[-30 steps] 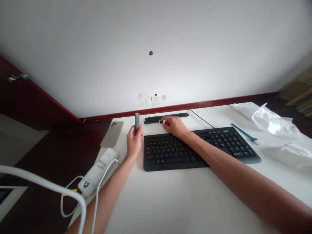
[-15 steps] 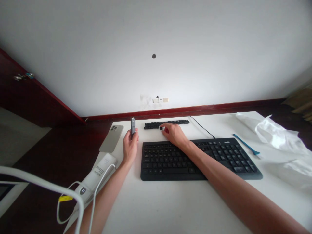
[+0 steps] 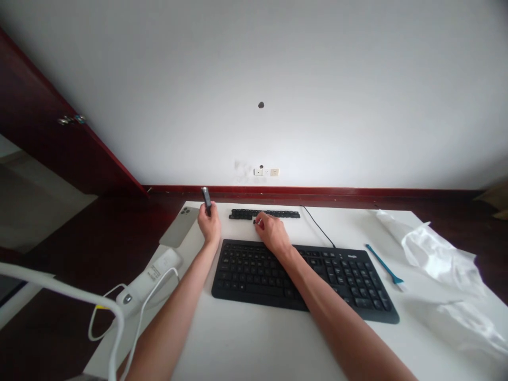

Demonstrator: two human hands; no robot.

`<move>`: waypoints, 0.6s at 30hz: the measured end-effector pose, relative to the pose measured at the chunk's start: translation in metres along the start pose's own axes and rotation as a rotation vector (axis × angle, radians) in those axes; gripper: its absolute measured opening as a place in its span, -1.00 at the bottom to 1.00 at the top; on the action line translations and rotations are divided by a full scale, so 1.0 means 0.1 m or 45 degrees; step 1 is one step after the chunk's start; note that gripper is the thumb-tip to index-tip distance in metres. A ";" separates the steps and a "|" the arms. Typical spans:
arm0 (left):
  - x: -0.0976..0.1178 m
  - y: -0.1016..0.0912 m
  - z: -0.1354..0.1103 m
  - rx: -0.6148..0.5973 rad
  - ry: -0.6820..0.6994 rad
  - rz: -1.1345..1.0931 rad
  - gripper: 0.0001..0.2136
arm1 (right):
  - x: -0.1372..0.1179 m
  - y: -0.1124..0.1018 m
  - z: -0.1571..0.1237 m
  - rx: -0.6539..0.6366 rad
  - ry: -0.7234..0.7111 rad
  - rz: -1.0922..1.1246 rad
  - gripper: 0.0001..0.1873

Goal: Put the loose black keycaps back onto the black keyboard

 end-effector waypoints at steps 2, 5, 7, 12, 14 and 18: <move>-0.01 0.02 0.02 0.009 0.033 0.028 -0.75 | -0.02 -0.01 -0.01 -0.004 0.012 -0.050 -0.88; -0.05 0.00 0.02 0.000 0.028 0.035 -0.75 | -0.04 0.01 -0.03 -0.053 0.029 -0.100 -0.89; -0.06 0.00 0.00 -0.014 0.022 0.047 -0.74 | -0.03 0.02 -0.04 -0.083 0.054 -0.127 -0.85; -0.01 0.05 -0.02 -0.057 0.033 0.081 -0.78 | -0.02 0.03 -0.04 -0.113 0.085 -0.154 -0.77; 0.02 0.07 -0.03 -0.071 0.029 0.089 -0.78 | -0.02 0.04 -0.04 -0.117 0.079 -0.149 -0.76; 0.07 0.10 -0.04 -0.105 0.016 0.112 -0.76 | -0.04 0.04 -0.04 -0.107 0.052 -0.144 -0.73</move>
Point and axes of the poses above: each hand's wrist, its own z-axis towards the middle knuckle, its own y-axis out of the palm, x = y × z, the point moved 10 cm from there along z, towards the middle knuckle, and after that the axes turned 8 degrees about -y, right-handed, at the moved point
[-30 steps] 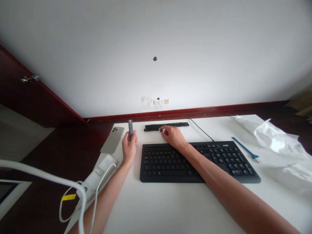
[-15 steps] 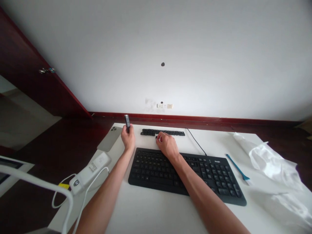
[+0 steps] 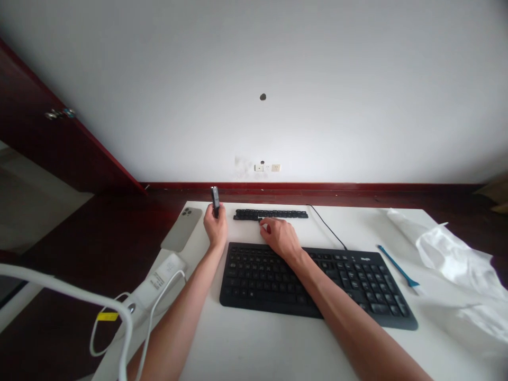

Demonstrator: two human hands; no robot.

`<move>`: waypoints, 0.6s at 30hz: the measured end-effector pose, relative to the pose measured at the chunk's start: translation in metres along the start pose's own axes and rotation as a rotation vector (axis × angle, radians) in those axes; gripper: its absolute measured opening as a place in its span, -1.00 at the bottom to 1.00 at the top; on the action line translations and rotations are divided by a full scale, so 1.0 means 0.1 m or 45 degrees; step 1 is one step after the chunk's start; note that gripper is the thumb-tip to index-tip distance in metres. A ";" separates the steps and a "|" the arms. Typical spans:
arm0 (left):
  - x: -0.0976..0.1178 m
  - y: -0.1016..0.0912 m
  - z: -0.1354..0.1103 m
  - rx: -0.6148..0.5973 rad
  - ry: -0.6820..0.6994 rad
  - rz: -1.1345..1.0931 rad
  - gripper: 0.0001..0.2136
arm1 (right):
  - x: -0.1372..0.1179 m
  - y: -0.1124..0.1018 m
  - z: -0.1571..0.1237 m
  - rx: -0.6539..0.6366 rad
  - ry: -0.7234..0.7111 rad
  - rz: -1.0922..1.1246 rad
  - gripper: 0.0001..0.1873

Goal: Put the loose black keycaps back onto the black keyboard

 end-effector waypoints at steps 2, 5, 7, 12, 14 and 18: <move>0.02 0.00 -0.01 0.006 -0.007 0.008 -0.77 | -0.01 0.00 0.00 0.008 -0.012 -0.005 -0.72; 0.05 -0.01 -0.02 0.022 -0.008 0.032 -0.77 | -0.01 0.00 0.00 0.008 -0.016 -0.012 -0.71; 0.06 0.00 -0.01 0.014 -0.011 0.033 -0.76 | -0.01 0.01 0.00 0.002 -0.013 -0.007 -0.71; -0.02 0.05 0.02 -0.028 -0.088 -0.052 -0.77 | -0.01 -0.01 0.00 -0.010 0.010 0.010 -0.69; -0.06 0.05 0.03 -0.026 -0.117 -0.066 -0.77 | -0.02 -0.01 0.00 -0.012 0.014 0.011 -0.71; -0.10 0.06 0.05 -0.024 -0.109 -0.054 -0.78 | 0.03 -0.04 -0.01 0.026 0.086 -0.023 -0.77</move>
Point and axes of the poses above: each hand's wrist, its own z-axis towards the middle knuckle, its own y-axis out of the palm, x = y × z, the point moved 10 cm from there along z, towards the middle knuckle, and after that the axes turned 8 degrees about -y, right-handed, at the moved point
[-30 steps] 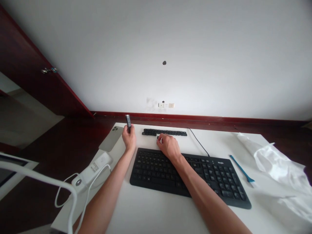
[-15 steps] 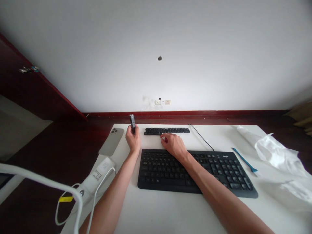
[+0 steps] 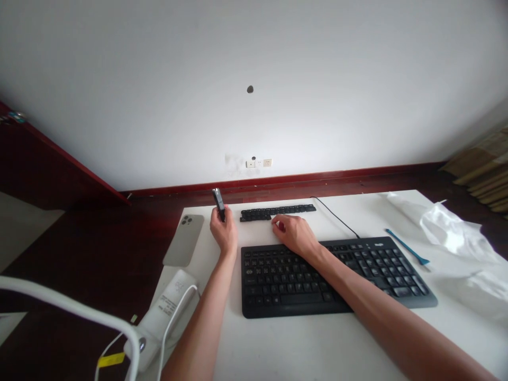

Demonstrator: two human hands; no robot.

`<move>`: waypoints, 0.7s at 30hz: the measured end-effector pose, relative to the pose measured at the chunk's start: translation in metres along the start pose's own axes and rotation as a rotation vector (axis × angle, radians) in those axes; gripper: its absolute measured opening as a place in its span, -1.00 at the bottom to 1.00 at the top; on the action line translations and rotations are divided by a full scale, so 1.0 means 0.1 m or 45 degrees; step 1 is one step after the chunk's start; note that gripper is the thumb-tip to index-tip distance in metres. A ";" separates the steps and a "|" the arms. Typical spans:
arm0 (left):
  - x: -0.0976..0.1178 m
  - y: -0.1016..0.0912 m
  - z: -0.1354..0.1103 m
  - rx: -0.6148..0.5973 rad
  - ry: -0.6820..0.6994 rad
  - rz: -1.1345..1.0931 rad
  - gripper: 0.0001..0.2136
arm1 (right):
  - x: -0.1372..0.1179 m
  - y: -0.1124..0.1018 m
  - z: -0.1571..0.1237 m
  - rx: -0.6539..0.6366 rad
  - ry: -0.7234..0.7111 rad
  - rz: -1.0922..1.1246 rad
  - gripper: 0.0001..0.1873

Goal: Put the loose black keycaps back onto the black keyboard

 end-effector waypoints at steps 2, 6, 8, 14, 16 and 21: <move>0.00 0.00 0.00 0.005 0.013 -0.003 -0.79 | 0.04 -0.01 0.00 0.011 0.049 -0.024 -0.76; 0.00 -0.01 0.01 0.026 0.017 0.004 -0.81 | 0.07 -0.01 0.00 0.012 0.085 -0.045 -0.73; 0.01 0.00 0.01 0.021 0.018 0.014 -0.81 | 0.07 -0.01 0.01 0.020 0.078 -0.042 -0.71; 0.02 0.00 0.01 0.020 0.009 0.049 -0.81 | 0.09 0.00 0.01 0.039 0.083 -0.030 -0.65; 0.01 0.01 0.02 0.018 0.006 0.040 -0.81 | 0.09 0.00 0.00 0.036 0.082 -0.025 -0.64; -0.03 0.01 0.04 0.012 0.005 0.021 -0.79 | 0.09 -0.01 0.00 0.036 0.101 -0.008 -0.67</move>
Point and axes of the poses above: each hand's wrist, its own z-axis towards the middle knuckle, its own y-axis out of the palm, x = y × z, the point moved 10 cm from there along z, towards the middle knuckle, and after that the axes turned 8 degrees about -y, right-handed, at the moved point
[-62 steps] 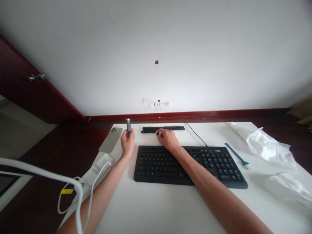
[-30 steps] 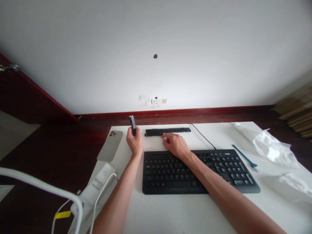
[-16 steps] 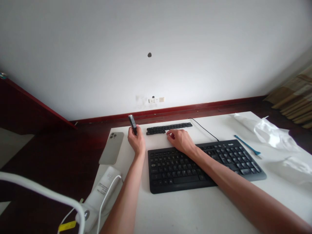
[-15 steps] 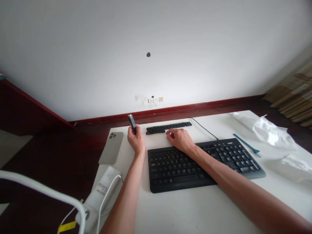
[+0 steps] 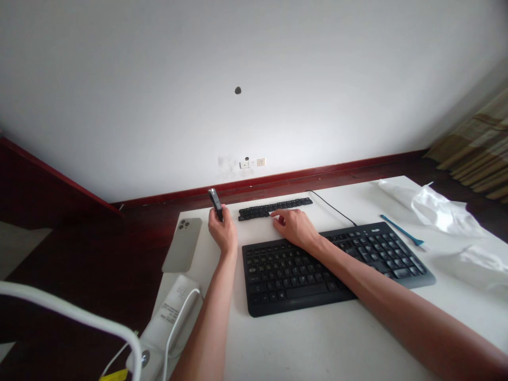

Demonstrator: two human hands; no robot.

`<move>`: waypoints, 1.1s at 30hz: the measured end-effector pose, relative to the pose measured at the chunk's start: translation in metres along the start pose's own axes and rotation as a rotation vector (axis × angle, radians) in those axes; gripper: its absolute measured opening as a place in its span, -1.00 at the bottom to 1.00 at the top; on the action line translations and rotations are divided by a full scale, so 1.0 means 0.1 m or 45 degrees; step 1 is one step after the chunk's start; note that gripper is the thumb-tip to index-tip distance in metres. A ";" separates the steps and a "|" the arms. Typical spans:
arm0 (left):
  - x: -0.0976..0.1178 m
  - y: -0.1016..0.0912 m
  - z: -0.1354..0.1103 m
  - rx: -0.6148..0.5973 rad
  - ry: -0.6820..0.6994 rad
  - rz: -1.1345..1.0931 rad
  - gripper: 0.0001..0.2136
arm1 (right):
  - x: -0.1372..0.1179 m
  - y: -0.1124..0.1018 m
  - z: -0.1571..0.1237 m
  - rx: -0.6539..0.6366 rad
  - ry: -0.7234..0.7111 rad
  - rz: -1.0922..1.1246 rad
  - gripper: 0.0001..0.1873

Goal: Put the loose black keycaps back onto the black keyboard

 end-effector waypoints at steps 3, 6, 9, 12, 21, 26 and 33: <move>-0.01 0.01 0.00 -0.018 0.009 -0.007 -0.78 | -0.01 -0.01 -0.01 0.003 -0.011 0.013 -0.71; -0.03 0.02 0.01 -0.025 0.018 -0.014 -0.79 | -0.03 -0.01 -0.01 0.003 -0.027 0.032 -0.73; -0.05 0.02 0.01 -0.026 0.016 -0.020 -0.79 | -0.01 -0.03 -0.01 0.020 -0.002 0.029 -0.71; -0.05 0.02 0.02 -0.014 0.008 -0.018 -0.78 | 0.01 -0.01 -0.01 0.012 0.012 0.022 -0.69; -0.02 0.00 0.02 -0.009 0.000 -0.004 -0.79 | -0.03 -0.02 -0.01 -0.012 -0.023 0.007 -0.72; -0.02 0.00 0.02 -0.004 0.013 -0.014 -0.79 | -0.10 -0.01 -0.02 -0.041 -0.095 0.058 -0.73; -0.02 0.01 0.01 -0.014 0.012 -0.013 -0.78 | -0.19 0.04 -0.02 -0.103 -0.219 0.133 -0.66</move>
Point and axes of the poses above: each hand's wrist, its own z-axis towards the middle knuckle, its own y-axis out of the palm, x = y × z, the point moved 10 cm from there along z, towards the middle knuckle, and after that the axes turned 8 degrees about -y, right-handed, at the moved point
